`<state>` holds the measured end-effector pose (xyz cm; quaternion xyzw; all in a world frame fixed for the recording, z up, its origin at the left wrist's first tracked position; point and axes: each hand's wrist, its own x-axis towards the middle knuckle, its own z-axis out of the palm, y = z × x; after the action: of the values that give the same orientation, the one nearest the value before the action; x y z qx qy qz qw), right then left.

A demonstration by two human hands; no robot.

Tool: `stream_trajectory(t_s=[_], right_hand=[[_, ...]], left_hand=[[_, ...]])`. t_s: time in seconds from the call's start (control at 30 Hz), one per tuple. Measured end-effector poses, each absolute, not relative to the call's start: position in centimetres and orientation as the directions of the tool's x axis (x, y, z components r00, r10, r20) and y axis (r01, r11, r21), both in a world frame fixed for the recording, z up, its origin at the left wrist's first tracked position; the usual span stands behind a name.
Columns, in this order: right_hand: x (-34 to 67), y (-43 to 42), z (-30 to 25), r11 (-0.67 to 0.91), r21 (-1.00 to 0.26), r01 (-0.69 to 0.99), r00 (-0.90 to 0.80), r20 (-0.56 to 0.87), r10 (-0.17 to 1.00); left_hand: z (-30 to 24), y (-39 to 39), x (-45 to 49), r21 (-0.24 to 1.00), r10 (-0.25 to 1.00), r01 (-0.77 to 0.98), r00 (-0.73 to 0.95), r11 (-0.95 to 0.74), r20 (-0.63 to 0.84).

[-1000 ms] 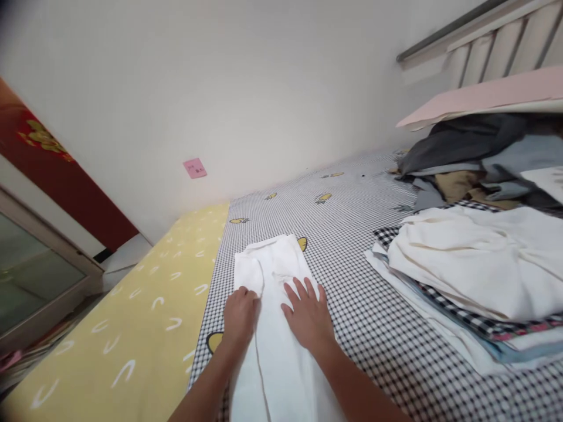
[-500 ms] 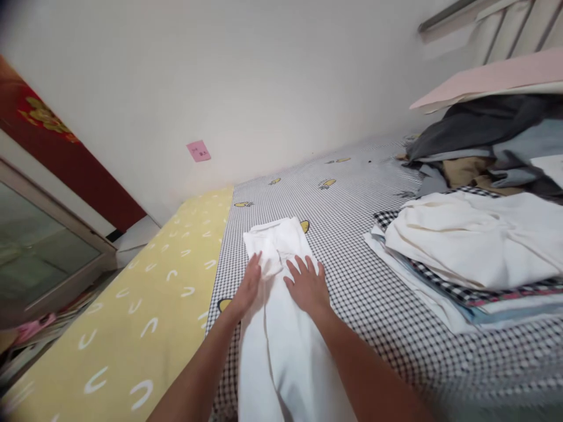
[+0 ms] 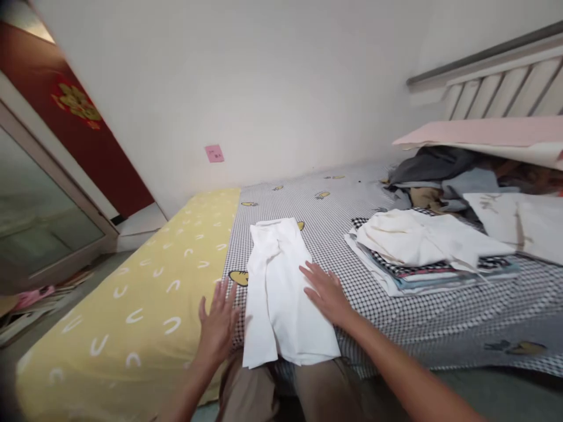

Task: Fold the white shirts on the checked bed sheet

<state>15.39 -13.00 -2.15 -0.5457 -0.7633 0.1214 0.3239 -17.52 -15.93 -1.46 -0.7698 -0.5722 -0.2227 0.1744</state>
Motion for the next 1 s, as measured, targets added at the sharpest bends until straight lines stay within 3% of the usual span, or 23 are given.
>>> stream_trajectory(t_s=[0.07, 0.13, 0.23, 0.3, 0.4, 0.57, 0.67, 0.8, 1.0], right_hand=[[14.9, -15.1, -3.1, 0.401, -0.594, 0.697, -0.169, 0.407, 0.898], [13.8, -15.6, -3.0, 0.366, -0.746, 0.556, -0.116, 0.367, 0.923], [11.3, -14.2, -1.5, 0.079, -0.975, 0.208, -0.036, 0.073, 0.997], [9.1, -12.6, -0.5, -0.106, -0.992, 0.074, -0.016, -0.107, 0.994], [5.6, -9.6, 0.0, -0.245, -0.969, 0.010, -0.013, -0.245, 0.969], [0.8, -4.2, -0.2, -0.393, -0.912, -0.116, 0.042, -0.399, 0.916], [-0.8, -1.0, 0.5, -0.366, -0.925, -0.099, 0.145, -0.377, 0.915], [-0.3, 1.9, 1.2, -0.283, -0.957, 0.069, 0.252, -0.258, 0.933], [4.2, 1.6, -0.2, -0.319, -0.893, 0.318, 0.382, -0.188, 0.905]], left_hand=[[-3.8, -16.3, -15.2, -0.079, 0.797, 0.934, 0.339, -0.348, 0.500], [-6.4, -16.6, -12.7, -0.115, 0.774, 0.878, 0.466, -0.465, 0.429], [-9.5, -17.3, -10.3, -0.089, 0.805, 0.907, 0.409, -0.412, 0.430], [-10.5, -17.6, -9.8, -0.072, 0.820, 0.922, 0.372, -0.380, 0.436], [-10.5, -17.7, -9.9, -0.017, 0.837, 0.919, 0.367, -0.395, 0.407], [-9.8, -17.4, -9.4, 0.311, 0.919, 0.890, 0.234, -0.335, 0.318], [-9.7, -17.6, -8.6, 0.535, 0.957, 0.819, 0.060, -0.210, 0.284], [-9.1, -18.6, -7.8, 0.710, 0.968, 0.697, -0.096, -0.101, 0.232], [-7.6, -19.8, -6.8, 0.688, 0.976, 0.719, -0.067, -0.098, 0.209]])
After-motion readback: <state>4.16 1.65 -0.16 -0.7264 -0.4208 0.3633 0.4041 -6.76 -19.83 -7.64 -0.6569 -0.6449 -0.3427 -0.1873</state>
